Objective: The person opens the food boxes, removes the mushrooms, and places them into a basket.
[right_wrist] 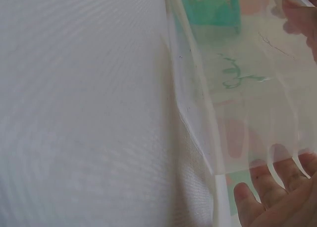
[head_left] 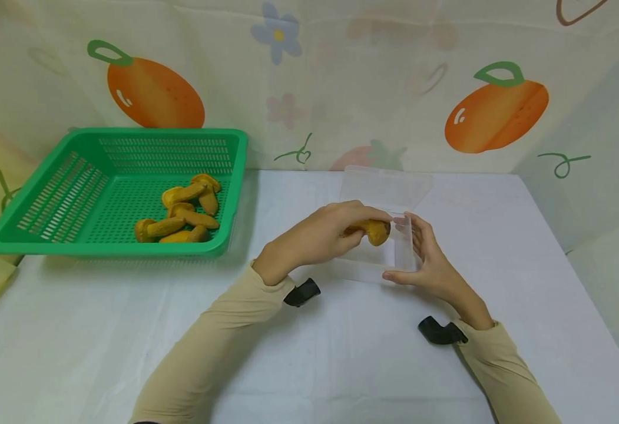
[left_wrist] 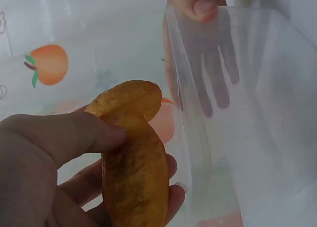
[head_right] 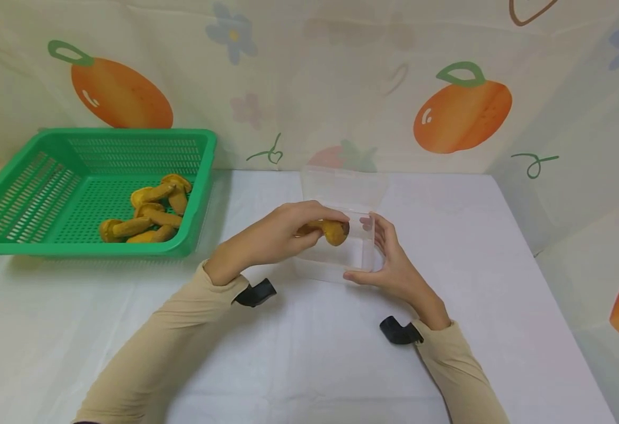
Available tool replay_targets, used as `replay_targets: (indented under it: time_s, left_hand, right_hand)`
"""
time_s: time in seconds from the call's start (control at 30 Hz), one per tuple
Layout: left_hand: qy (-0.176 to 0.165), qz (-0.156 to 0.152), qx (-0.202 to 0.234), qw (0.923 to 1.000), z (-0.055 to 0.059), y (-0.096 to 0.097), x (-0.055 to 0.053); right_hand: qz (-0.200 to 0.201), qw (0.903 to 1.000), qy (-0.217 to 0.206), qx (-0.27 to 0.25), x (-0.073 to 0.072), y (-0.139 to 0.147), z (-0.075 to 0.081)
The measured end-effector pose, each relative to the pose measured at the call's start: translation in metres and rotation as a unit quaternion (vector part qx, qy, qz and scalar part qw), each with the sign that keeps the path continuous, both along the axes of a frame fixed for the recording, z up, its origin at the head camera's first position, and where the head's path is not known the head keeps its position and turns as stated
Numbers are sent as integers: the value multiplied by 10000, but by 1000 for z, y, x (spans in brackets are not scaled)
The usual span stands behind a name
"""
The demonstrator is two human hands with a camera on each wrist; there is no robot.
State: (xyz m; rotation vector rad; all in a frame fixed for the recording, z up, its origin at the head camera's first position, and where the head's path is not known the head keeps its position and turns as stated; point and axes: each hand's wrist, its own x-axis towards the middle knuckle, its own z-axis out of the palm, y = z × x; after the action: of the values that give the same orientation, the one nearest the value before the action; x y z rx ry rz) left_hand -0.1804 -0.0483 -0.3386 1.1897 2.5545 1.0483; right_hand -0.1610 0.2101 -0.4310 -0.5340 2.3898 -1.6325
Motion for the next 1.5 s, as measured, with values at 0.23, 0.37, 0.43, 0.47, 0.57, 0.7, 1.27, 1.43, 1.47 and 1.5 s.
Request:
replay_targets:
  time_s: [0.23,0.37,0.43,0.47,0.57,0.7,1.27,1.43,1.47,1.5]
  left_hand:
    - [135,279,26,9995,6,-21,7]
    - [271,393,97,9988,5,-32,10]
    - [319,459,126,9984,4,-38,11]
    - [341,497,140,9981,3,-41,12]
    - [369,590,204,9974,2,-49,14]
    - [373,707,307,9963,2,-59,18]
    - [652,1190,567,9891,3,-104,29]
    - [937,1485,627,9825,6,-115,26]
    - [979,1573,650,9805,6,-118,25]
    - [996,1672,679,9785,7,-121,24]
  right_hand:
    - [-34,10000,58,8,0,-1,1]
    - [-56,10000,26,55,1,-1,1]
    - [-55,10000,54,61,1,-1,1]
    - [-63,9999,69,66,1,-1,2]
    - [-79,9999,86,79,1,-2,1]
    - [-102,9999,35,103,2,-2,1]
    - [-63,9999,-51,125,1,-2,1]
    - [-84,9998,-69,150,1,-1,2]
    - [-84,9998,-68,146,1,-1,2]
    - [-84,9998,-66,153,2,-1,2]
